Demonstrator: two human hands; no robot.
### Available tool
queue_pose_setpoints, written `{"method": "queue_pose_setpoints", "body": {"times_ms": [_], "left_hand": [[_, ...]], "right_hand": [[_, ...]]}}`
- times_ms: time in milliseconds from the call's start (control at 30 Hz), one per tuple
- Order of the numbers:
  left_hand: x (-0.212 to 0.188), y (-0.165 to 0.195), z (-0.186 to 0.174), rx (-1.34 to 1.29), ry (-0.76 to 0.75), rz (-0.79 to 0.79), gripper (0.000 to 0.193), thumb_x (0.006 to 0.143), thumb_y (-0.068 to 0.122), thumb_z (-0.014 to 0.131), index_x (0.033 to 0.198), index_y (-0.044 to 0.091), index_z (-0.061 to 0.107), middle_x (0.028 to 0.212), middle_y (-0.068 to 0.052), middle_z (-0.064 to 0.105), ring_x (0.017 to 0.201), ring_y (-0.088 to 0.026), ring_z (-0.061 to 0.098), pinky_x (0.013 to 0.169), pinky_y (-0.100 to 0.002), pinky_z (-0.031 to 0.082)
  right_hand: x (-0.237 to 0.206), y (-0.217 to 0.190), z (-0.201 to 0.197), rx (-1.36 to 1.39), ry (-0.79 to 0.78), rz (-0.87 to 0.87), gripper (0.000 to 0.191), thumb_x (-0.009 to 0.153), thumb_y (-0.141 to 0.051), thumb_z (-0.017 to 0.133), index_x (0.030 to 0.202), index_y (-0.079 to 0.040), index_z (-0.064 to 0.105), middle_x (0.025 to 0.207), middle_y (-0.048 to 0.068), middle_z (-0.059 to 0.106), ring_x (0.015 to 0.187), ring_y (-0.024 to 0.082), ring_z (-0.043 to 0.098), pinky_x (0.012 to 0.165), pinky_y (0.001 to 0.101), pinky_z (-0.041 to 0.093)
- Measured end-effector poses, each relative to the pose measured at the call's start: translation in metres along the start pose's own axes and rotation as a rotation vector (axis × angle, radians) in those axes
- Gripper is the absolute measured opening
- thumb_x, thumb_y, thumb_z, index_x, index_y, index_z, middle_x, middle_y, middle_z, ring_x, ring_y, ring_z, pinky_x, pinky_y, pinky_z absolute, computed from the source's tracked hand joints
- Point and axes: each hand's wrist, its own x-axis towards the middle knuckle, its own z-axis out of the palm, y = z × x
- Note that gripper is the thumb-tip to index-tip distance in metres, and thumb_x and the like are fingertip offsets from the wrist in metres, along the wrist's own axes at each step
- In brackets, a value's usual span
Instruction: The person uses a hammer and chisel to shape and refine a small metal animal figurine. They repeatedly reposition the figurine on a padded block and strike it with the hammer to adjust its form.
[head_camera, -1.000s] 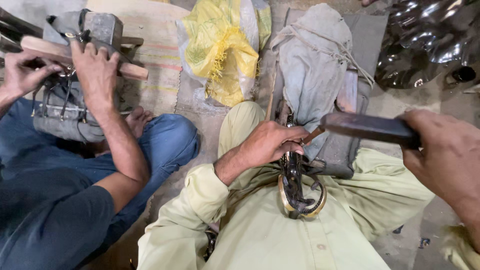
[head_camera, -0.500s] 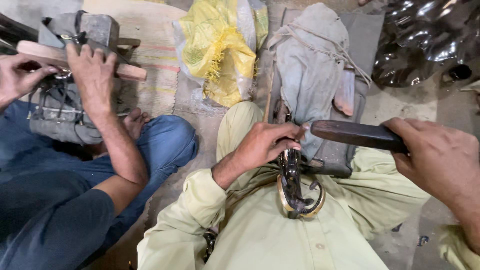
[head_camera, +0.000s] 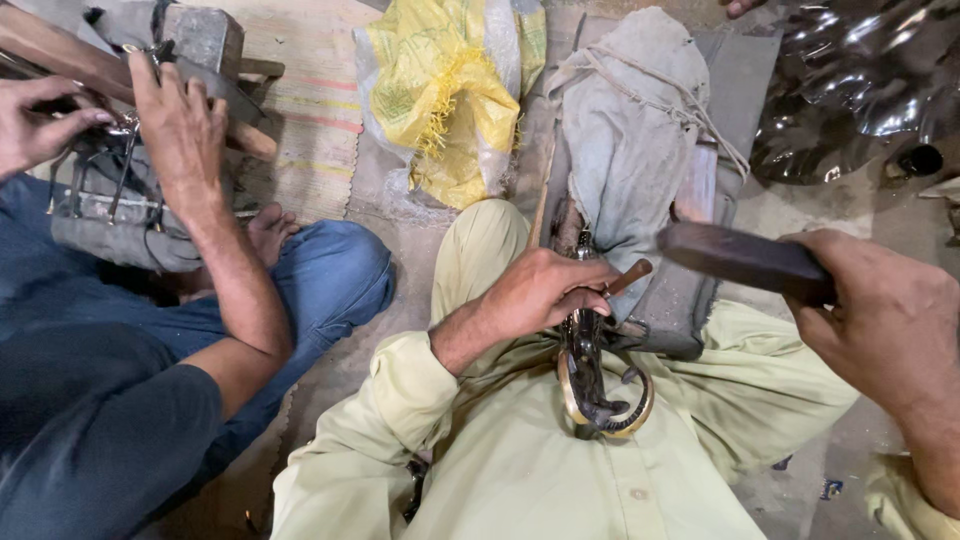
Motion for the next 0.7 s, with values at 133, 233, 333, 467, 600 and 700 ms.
{"method": "queue_pose_setpoints", "body": {"times_ms": [133, 233, 333, 467, 600, 700], "left_hand": [[0.002, -0.001, 0.002, -0.017, -0.018, -0.034, 0.026, 0.090, 0.016, 0.078, 0.112, 0.006, 0.068, 0.089, -0.009, 0.077, 0.084, -0.028, 0.077, 0.073, -0.039, 0.058], [0.005, -0.001, 0.001, -0.009, 0.002, 0.019, 0.028, 0.090, 0.016, 0.077, 0.115, 0.006, 0.067, 0.096, -0.009, 0.078, 0.088, -0.029, 0.076, 0.075, -0.040, 0.058], [0.005, -0.001, 0.000, -0.020, -0.032, 0.003, 0.028, 0.089, 0.017, 0.078, 0.114, 0.008, 0.070, 0.093, -0.009, 0.077, 0.087, -0.029, 0.077, 0.075, -0.041, 0.058], [0.003, -0.002, 0.000, -0.009, -0.038, -0.024, 0.028, 0.090, 0.017, 0.078, 0.114, 0.008, 0.069, 0.094, -0.008, 0.077, 0.086, -0.030, 0.076, 0.074, -0.041, 0.057], [0.004, -0.003, 0.001, 0.000, -0.042, -0.008, 0.030, 0.089, 0.018, 0.078, 0.115, 0.007, 0.069, 0.094, -0.009, 0.078, 0.086, -0.031, 0.076, 0.073, -0.042, 0.057], [0.002, -0.001, 0.002, -0.020, -0.041, 0.002, 0.030, 0.090, 0.016, 0.078, 0.117, 0.007, 0.068, 0.095, -0.010, 0.077, 0.086, -0.031, 0.076, 0.074, -0.041, 0.057]], "right_hand": [[0.004, -0.003, -0.006, 0.033, 0.079, -0.097, 0.034, 0.084, -0.015, 0.074, 0.118, -0.015, 0.072, 0.090, 0.008, 0.073, 0.081, 0.027, 0.072, 0.074, 0.0376, 0.056], [0.008, -0.003, -0.010, -0.099, -0.198, 0.162, 0.040, 0.083, -0.020, 0.079, 0.122, -0.016, 0.070, 0.080, 0.009, 0.074, 0.077, 0.025, 0.075, 0.072, 0.0372, 0.057], [0.006, -0.004, -0.008, 0.004, -0.050, 0.026, 0.027, 0.084, -0.014, 0.075, 0.111, -0.013, 0.072, 0.082, 0.009, 0.073, 0.077, 0.028, 0.073, 0.071, 0.0390, 0.056], [0.001, -0.004, -0.002, 0.107, -0.099, 0.239, 0.032, 0.091, -0.023, 0.076, 0.119, -0.010, 0.067, 0.083, 0.013, 0.072, 0.075, 0.029, 0.074, 0.071, 0.0404, 0.057], [-0.004, 0.000, 0.002, 0.378, 0.057, 0.196, 0.033, 0.088, -0.019, 0.074, 0.117, -0.008, 0.064, 0.094, 0.009, 0.070, 0.083, 0.028, 0.071, 0.075, 0.0388, 0.056], [-0.003, 0.003, 0.006, 0.143, -0.064, 0.126, 0.032, 0.084, -0.015, 0.075, 0.115, -0.011, 0.067, 0.092, 0.007, 0.072, 0.080, 0.027, 0.072, 0.074, 0.0376, 0.056]]}}
